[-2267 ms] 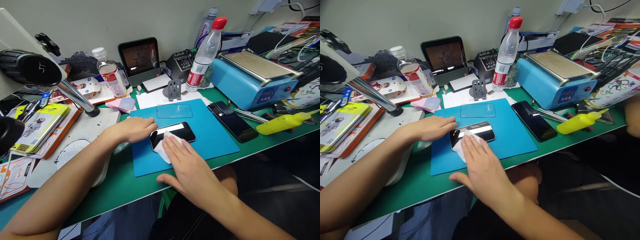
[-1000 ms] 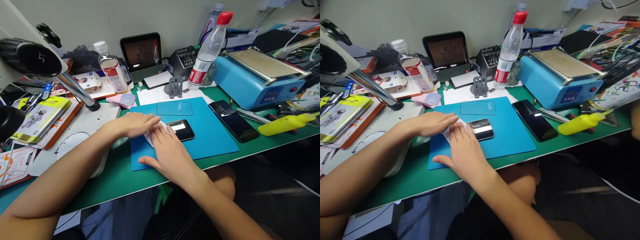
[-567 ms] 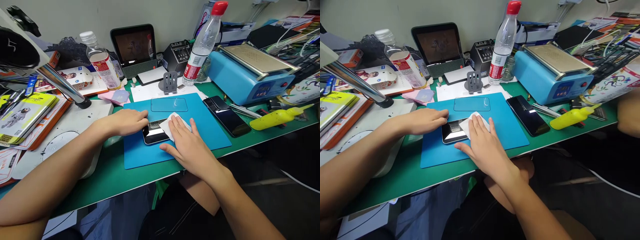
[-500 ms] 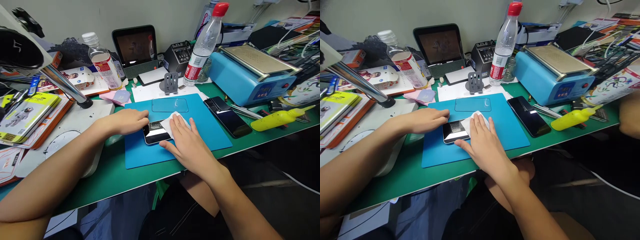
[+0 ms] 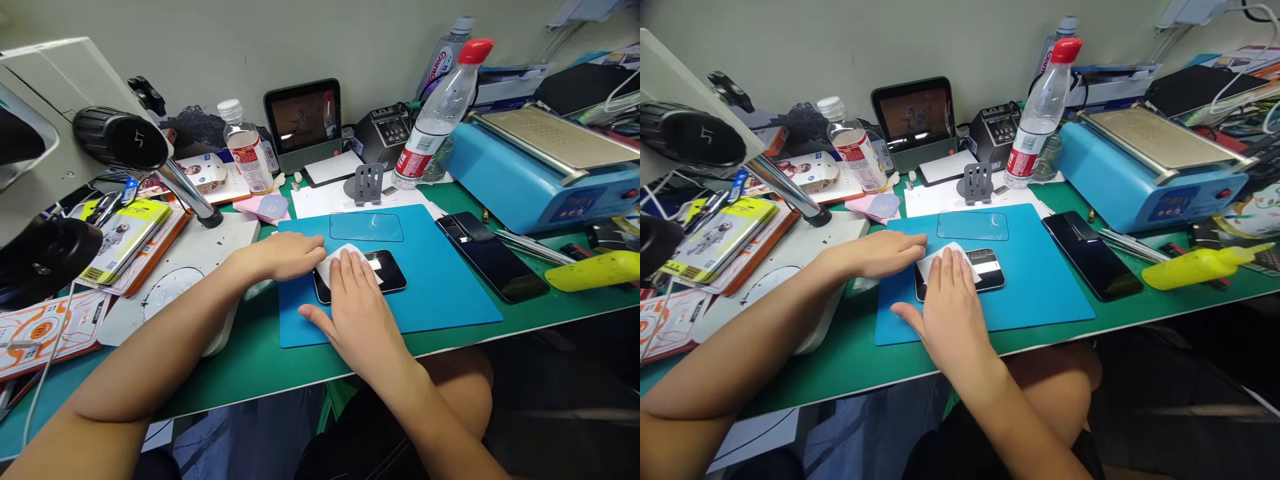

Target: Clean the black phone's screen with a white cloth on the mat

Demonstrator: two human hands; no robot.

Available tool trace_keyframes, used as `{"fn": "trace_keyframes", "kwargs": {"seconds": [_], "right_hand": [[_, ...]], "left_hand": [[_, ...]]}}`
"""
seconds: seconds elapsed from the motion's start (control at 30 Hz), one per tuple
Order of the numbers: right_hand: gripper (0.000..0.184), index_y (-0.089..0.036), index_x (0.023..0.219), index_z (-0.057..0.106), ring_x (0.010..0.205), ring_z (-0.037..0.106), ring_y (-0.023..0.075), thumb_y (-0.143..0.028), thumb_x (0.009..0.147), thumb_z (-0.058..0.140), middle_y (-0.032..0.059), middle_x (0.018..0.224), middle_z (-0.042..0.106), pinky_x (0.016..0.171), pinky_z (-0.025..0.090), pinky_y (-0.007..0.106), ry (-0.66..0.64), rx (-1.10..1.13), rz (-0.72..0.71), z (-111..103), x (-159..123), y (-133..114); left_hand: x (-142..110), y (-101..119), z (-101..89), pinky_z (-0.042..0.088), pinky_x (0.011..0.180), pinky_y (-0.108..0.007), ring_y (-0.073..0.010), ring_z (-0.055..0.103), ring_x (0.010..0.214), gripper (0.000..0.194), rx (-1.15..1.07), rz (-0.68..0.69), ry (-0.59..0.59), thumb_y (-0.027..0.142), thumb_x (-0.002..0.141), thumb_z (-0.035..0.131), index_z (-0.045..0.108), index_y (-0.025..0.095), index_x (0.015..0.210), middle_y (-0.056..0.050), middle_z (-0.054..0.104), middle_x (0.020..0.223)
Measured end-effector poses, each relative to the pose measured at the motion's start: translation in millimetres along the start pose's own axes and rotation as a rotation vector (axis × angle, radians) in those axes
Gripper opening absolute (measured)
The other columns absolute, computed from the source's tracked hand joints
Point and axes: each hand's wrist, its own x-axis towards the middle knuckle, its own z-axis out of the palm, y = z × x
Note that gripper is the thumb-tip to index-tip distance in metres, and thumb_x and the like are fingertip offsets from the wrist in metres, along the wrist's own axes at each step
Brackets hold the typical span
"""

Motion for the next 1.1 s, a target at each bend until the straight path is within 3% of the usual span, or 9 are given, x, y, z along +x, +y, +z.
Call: {"fn": "trace_keyframes", "kwargs": {"seconds": [0.2,0.37,0.47,0.57,0.63,0.73,0.8,0.93,1.1], "right_hand": [[0.096,0.007,0.153,0.042,0.154,0.032,0.0419,-0.071,0.098,0.036,0.0309,0.161,0.036,0.125,0.03,0.06,-0.015,-0.002,-0.174,-4,-9,-5],[0.081,-0.005,0.152,0.049,0.152,0.038,0.0367,-0.066,0.101,0.038,0.0228,0.163,0.04,0.123,0.034,0.061,-0.031,-0.028,-0.272,-14,-39,14],[0.075,-0.01,0.153,0.05,0.151,0.04,0.0363,-0.064,0.102,0.036,0.0202,0.163,0.041,0.12,0.034,0.065,-0.028,-0.054,-0.283,-17,-44,27],[0.077,-0.008,0.152,0.049,0.151,0.04,0.0373,-0.065,0.103,0.031,0.0211,0.162,0.042,0.12,0.032,0.067,-0.025,-0.052,-0.23,-17,-31,28],[0.085,-0.004,0.153,0.047,0.152,0.038,0.0378,-0.069,0.101,0.03,0.0228,0.161,0.042,0.121,0.03,0.067,-0.051,-0.024,-0.193,-15,-15,20],[0.093,-0.001,0.154,0.043,0.154,0.034,0.036,-0.075,0.097,0.032,0.024,0.161,0.043,0.125,0.026,0.064,-0.098,0.041,-0.177,-12,6,5],[0.096,-0.001,0.154,0.044,0.155,0.032,0.0355,-0.077,0.096,0.035,0.0241,0.162,0.042,0.127,0.023,0.061,-0.1,0.061,-0.19,-11,9,-3],[0.093,-0.003,0.154,0.045,0.156,0.031,0.0337,-0.076,0.097,0.034,0.0211,0.165,0.037,0.127,0.025,0.057,-0.086,0.052,-0.274,-11,-11,1],[0.087,-0.003,0.157,0.039,0.153,0.037,0.0328,-0.07,0.101,0.03,0.0195,0.165,0.037,0.122,0.034,0.058,-0.02,-0.045,-0.29,-15,-37,37]], "left_hand": [[0,-2,2.6,0.046,0.074,-0.04,-0.0278,0.063,0.081,0.042,-0.008,0.0,-0.003,0.043,0.101,0.017,0.054,0.023,0.095,-0.008,0.069,0.089],[1,-3,2.5,0.045,0.073,-0.039,-0.0276,0.062,0.08,0.04,-0.017,-0.003,0.007,0.042,0.1,0.02,0.055,0.024,0.094,-0.007,0.068,0.087],[1,-4,2.3,0.044,0.073,-0.038,-0.0273,0.062,0.08,0.042,-0.035,0.009,0.02,0.043,0.1,0.02,0.056,0.023,0.093,-0.007,0.069,0.089],[0,-3,0.7,0.044,0.072,-0.038,-0.0272,0.062,0.08,0.044,-0.036,0.016,0.028,0.042,0.101,0.019,0.057,0.022,0.092,-0.008,0.07,0.089],[-1,0,-1.2,0.043,0.07,-0.038,-0.0278,0.063,0.08,0.044,-0.014,-0.011,0.109,0.041,0.1,0.02,0.058,0.021,0.089,-0.009,0.071,0.089],[-3,5,-4.3,0.041,0.069,-0.038,-0.0274,0.063,0.082,0.044,-0.026,-0.054,0.364,0.037,0.099,0.021,0.06,0.021,0.085,-0.009,0.072,0.089],[-3,6,-5.2,0.039,0.067,-0.038,-0.0261,0.063,0.08,0.044,-0.052,-0.065,0.462,0.036,0.099,0.021,0.059,0.02,0.083,-0.009,0.071,0.085],[-2,6,-3.4,0.037,0.064,-0.038,-0.0262,0.062,0.076,0.046,-0.029,-0.083,0.414,0.037,0.099,0.021,0.059,0.02,0.079,-0.009,0.071,0.082],[2,3,-0.4,0.043,0.067,-0.039,-0.0312,0.068,0.087,0.045,0.078,-0.133,0.291,0.037,0.099,0.026,0.064,0.018,0.086,-0.014,0.075,0.095]]}}
